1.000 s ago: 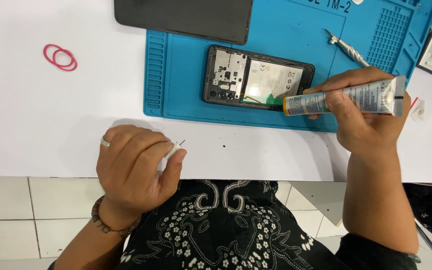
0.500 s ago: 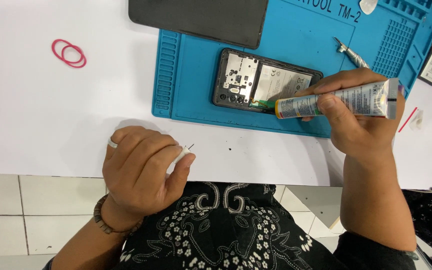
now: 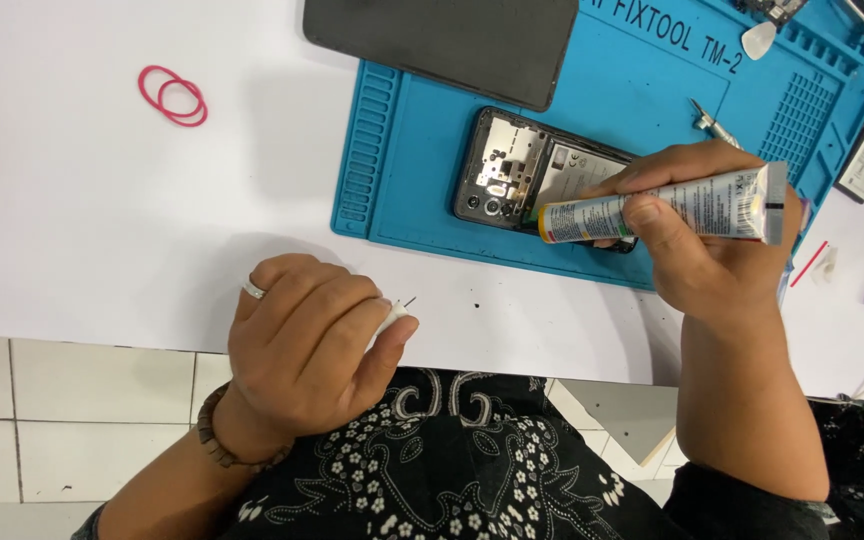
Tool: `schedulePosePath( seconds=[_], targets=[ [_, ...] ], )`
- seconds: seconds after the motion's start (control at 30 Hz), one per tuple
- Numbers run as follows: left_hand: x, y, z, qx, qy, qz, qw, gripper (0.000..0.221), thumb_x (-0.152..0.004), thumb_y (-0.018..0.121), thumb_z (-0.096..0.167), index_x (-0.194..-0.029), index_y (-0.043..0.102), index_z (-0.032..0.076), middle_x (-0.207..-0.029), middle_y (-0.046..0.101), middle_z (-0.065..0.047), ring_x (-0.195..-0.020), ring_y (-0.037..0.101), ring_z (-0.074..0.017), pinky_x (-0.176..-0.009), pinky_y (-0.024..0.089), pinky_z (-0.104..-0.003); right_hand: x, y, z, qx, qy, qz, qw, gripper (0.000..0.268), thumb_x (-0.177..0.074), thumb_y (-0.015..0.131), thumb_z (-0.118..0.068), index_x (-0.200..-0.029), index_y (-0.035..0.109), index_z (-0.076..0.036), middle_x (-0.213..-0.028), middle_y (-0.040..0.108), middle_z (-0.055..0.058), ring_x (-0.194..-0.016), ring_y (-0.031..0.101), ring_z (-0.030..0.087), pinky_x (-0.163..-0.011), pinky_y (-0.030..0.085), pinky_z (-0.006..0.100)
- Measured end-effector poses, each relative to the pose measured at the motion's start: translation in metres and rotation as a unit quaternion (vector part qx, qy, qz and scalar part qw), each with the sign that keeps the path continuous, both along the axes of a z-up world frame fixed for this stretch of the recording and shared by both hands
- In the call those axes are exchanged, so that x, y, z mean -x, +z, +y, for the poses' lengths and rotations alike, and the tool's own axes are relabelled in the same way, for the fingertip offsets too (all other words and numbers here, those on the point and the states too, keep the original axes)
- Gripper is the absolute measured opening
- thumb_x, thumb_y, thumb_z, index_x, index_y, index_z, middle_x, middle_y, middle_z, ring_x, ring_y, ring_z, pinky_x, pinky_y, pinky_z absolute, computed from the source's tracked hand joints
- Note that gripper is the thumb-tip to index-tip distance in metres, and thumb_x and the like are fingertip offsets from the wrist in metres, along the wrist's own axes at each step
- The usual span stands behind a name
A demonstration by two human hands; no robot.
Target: Applying adhesive to a mobile phone frame and attaching the back cover, followed by testing the device functionality.
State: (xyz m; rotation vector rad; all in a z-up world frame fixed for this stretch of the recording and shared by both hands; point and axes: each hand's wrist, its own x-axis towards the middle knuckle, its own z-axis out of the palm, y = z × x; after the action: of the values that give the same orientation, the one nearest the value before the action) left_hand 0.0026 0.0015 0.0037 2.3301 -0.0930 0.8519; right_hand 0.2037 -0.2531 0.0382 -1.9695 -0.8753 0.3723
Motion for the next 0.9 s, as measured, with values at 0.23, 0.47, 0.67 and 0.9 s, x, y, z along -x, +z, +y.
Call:
schedulePosePath(
  seconds=[0.23,0.47,0.67,0.9],
  targets=[
    [0.0,0.0,0.001,0.007,-0.008,0.001,1.0,0.023,-0.1,0.062,0.019,-0.081,0.062,0.007,-0.079,0.066,-0.009,-0.068,0.062,-0.0257,-0.064,0.044,-0.04,-0.004,0.005,0.021,-0.002,0.045,0.002,0.999,0.02,-0.104,0.062,-0.009,-0.112,0.063,0.009,-0.106,0.071,0.023,-0.09,0.074,0.029,-0.073,0.055,0.032],
    [-0.002,0.001,0.002,0.002,-0.007,-0.011,1.0,0.023,-0.1,0.063,0.018,-0.08,0.062,0.007,-0.076,0.065,-0.009,-0.068,0.062,-0.0251,-0.064,0.044,-0.039,-0.004,0.003,0.032,-0.009,0.055,0.007,0.998,0.019,-0.103,0.063,-0.008,-0.111,0.063,0.009,-0.106,0.07,0.023,-0.088,0.072,0.03,-0.071,0.054,0.034],
    [-0.002,0.004,0.004,0.009,-0.017,-0.01,1.0,0.024,-0.101,0.061,0.018,-0.081,0.062,0.006,-0.079,0.066,-0.009,-0.069,0.062,-0.025,-0.062,0.043,-0.038,-0.006,-0.003,0.041,-0.047,0.071,0.021,0.996,0.018,-0.103,0.064,-0.008,-0.112,0.062,0.007,-0.106,0.069,0.021,-0.088,0.076,0.032,-0.069,0.055,0.035],
    [-0.001,0.003,0.005,0.015,-0.024,-0.007,1.0,0.021,-0.1,0.064,0.017,-0.083,0.061,0.006,-0.08,0.066,-0.009,-0.071,0.063,-0.0249,-0.063,0.044,-0.038,-0.008,-0.001,0.053,-0.046,0.077,0.015,0.996,0.017,-0.104,0.063,-0.008,-0.112,0.06,0.006,-0.103,0.067,0.021,-0.088,0.078,0.032,-0.066,0.053,0.032]
  ],
)
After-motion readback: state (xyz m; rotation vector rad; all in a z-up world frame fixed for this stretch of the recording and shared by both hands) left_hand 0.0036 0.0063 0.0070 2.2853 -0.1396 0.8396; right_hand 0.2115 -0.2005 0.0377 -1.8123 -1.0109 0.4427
